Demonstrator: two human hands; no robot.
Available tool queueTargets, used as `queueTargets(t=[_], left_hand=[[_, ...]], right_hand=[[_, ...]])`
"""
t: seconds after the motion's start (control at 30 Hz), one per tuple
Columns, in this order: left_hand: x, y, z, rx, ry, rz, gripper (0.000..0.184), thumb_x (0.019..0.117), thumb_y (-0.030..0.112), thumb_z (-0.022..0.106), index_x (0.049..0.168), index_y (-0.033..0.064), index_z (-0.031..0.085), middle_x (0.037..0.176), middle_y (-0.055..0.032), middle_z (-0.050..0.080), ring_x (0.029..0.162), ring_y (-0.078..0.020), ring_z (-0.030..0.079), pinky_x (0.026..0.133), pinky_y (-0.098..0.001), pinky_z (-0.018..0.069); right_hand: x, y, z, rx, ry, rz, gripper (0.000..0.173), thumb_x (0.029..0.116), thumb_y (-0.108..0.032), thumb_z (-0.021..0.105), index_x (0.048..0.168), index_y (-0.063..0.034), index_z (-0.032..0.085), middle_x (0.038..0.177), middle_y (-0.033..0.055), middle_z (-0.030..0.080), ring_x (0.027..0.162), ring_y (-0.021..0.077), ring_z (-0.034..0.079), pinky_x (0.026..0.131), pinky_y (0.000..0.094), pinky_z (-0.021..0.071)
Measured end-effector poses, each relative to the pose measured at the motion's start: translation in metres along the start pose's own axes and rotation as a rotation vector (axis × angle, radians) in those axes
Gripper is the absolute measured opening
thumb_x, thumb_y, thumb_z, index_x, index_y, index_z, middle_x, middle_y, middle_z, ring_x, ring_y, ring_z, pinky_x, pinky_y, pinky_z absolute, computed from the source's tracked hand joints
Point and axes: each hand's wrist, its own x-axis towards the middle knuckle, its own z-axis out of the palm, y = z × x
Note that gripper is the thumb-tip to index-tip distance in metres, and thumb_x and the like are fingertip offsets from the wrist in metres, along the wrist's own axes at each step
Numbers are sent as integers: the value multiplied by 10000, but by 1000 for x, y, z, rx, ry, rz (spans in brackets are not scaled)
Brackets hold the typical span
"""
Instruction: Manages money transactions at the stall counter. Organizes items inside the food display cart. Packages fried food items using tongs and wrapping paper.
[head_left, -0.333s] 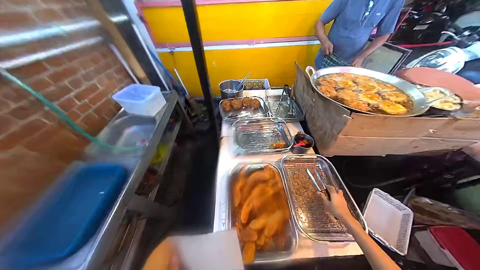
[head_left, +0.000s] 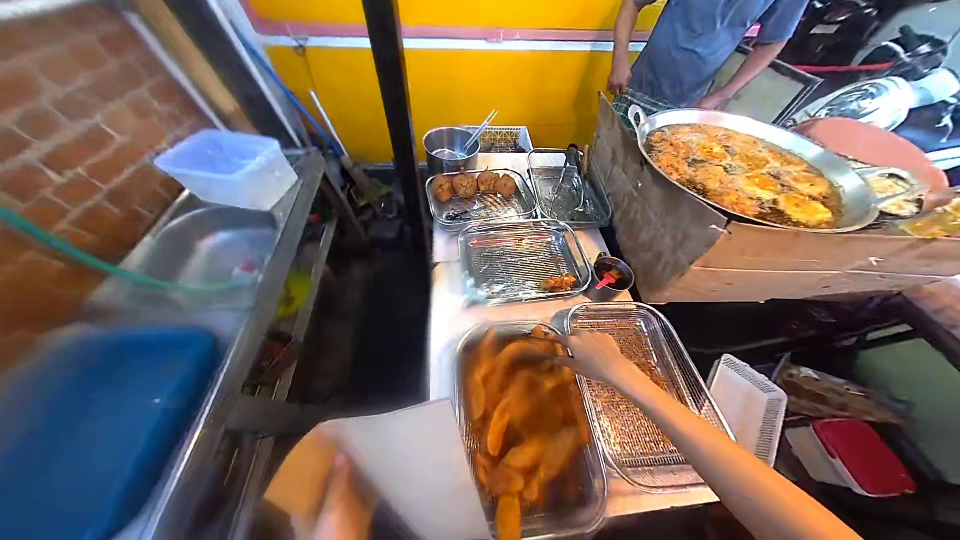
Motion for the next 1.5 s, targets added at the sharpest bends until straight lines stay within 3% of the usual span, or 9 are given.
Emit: queueTargets(t=[0.17,0.33,0.53,0.63,0.8,0.93,1.1,1.3,1.5], left_hand=[[-4,-13,-1,-35,45,-12,365,1037,80,520,1364,-38,408,1075,-28,645,940,-38,675,856,-268,600],[-12,-25,-21,-48,150,-60,393,1054,108,502,1404,-33,389,1140,-66,626,1002,-62,657,912,-289,576],[-23,-27,-39,-25,282,-41,390,1051,128,513,1386,-38,404,1118,-50,637,980,-52,669,896,-281,585],[-33,-27,-35,-14,340,-78,422,1046,123,530,1410,-25,374,1119,-48,625,957,-42,669,866,-268,592],[-48,-26,-21,-50,337,-61,382,1045,105,521,1387,-8,393,1086,-27,638,941,-41,675,853,-277,601],[-60,-29,-16,-57,377,-82,348,1052,112,515,1365,1,415,1057,-11,646,909,-31,678,818,-269,607],[-69,-28,-10,-56,406,-93,364,1044,121,539,1365,10,408,1044,-5,649,891,-34,684,808,-270,611],[-77,-28,-9,-57,418,-63,383,1046,117,527,1389,12,391,1073,-18,642,910,-41,686,812,-273,613],[-82,-30,-10,-47,429,-82,381,1049,120,525,1389,15,389,1067,-20,638,899,-38,683,798,-271,612]], right_hand=[[62,-41,-11,104,-186,-94,527,1031,-510,543,1313,-85,678,1238,237,677,1185,420,634,1012,649,466],[85,-37,13,369,-317,-100,456,1074,-426,510,1382,-117,643,1066,179,734,865,300,710,846,510,557],[85,9,-70,237,-439,-189,383,1094,-345,496,1399,-160,635,897,64,695,620,86,501,603,290,430],[108,0,-77,-45,-466,-151,348,1062,-349,568,1288,-117,696,900,100,712,670,148,591,661,355,499],[72,-43,-83,-308,-211,-51,398,987,-462,619,1100,-102,747,1104,192,717,1080,396,670,899,657,496],[55,-49,-37,-22,-297,-155,505,1039,-519,515,1281,-120,707,1158,201,715,1064,388,688,955,640,501],[53,-68,23,175,-331,-115,462,1040,-456,541,1261,-85,704,1125,200,714,1014,353,702,935,585,529],[46,-54,17,283,-383,-94,439,1060,-461,523,1299,-131,686,964,114,718,762,200,658,756,414,537],[53,-70,42,302,-355,-130,392,1054,-402,535,1240,-104,709,931,115,715,747,211,668,763,439,554]])
